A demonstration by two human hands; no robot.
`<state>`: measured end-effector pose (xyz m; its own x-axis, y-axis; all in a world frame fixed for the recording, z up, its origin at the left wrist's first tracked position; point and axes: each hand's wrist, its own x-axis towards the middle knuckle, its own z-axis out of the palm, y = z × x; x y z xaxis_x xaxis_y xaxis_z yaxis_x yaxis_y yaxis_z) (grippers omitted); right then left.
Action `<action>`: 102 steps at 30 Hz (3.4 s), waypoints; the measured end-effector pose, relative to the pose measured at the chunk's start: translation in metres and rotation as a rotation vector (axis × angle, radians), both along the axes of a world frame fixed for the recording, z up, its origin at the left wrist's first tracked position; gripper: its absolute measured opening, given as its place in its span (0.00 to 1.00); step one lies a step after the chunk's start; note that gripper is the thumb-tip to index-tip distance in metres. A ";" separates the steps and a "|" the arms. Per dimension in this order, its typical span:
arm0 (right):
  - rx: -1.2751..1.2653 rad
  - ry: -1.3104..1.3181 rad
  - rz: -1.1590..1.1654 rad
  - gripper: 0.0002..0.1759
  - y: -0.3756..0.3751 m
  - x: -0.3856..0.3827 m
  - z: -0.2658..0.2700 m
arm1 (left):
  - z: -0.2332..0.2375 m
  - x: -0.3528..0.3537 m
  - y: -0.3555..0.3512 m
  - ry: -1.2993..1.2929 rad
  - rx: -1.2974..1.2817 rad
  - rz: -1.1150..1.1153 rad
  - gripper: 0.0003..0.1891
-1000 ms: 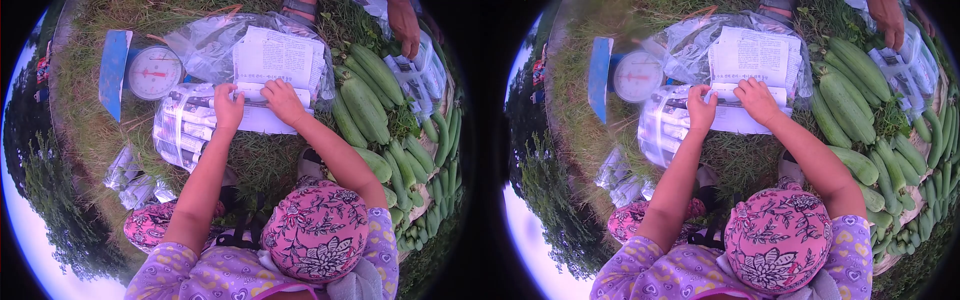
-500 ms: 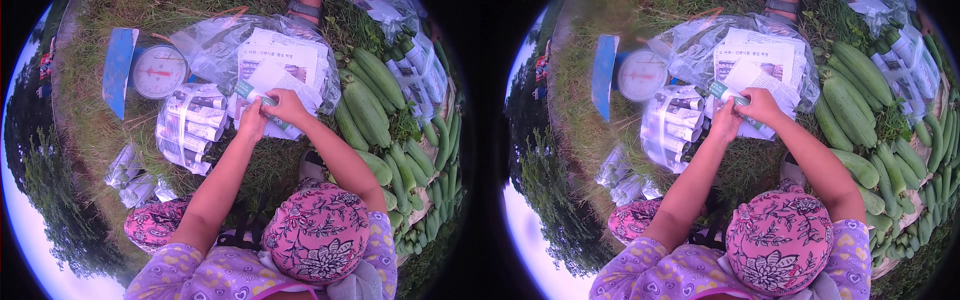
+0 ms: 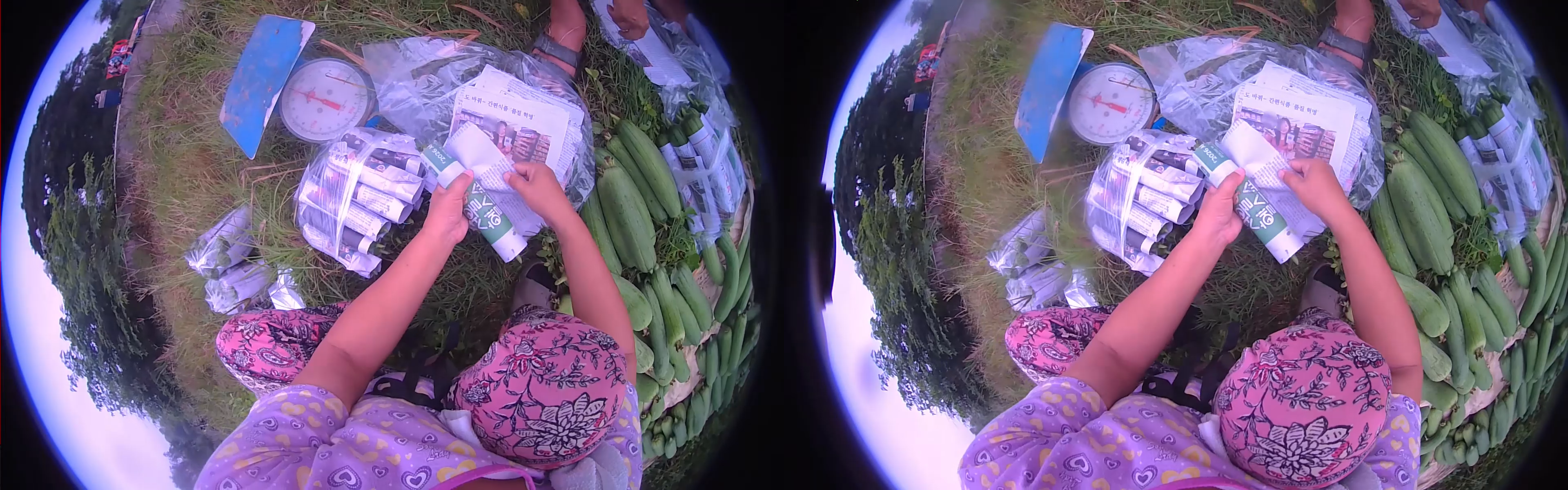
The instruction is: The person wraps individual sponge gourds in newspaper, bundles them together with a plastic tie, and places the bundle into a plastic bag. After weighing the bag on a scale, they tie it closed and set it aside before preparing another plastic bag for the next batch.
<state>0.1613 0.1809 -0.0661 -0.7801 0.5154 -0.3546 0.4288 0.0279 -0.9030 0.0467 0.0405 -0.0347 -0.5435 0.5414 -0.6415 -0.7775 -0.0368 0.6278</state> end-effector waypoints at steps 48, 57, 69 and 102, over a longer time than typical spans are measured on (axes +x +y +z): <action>0.534 0.211 0.334 0.29 -0.190 -0.136 0.043 | 0.032 -0.144 -0.170 1.249 -0.805 -0.252 0.03; 0.592 0.209 0.216 0.26 -0.209 -0.183 0.036 | 0.032 -0.137 -0.172 1.332 -0.842 -0.299 0.05; 0.785 -0.179 0.467 0.38 -0.205 -0.140 0.052 | 0.015 -0.114 -0.196 1.392 -1.071 -0.368 0.08; 0.979 0.368 0.695 0.04 -0.092 -0.247 0.020 | 0.002 -0.123 -0.200 1.090 -0.904 -0.047 0.25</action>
<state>-0.0858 0.0891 -0.0460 -0.9633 -0.1205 0.2399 -0.2183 0.8717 -0.4387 -0.0760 -0.1593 -0.0327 -0.9770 0.2074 -0.0490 0.1151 0.7070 0.6978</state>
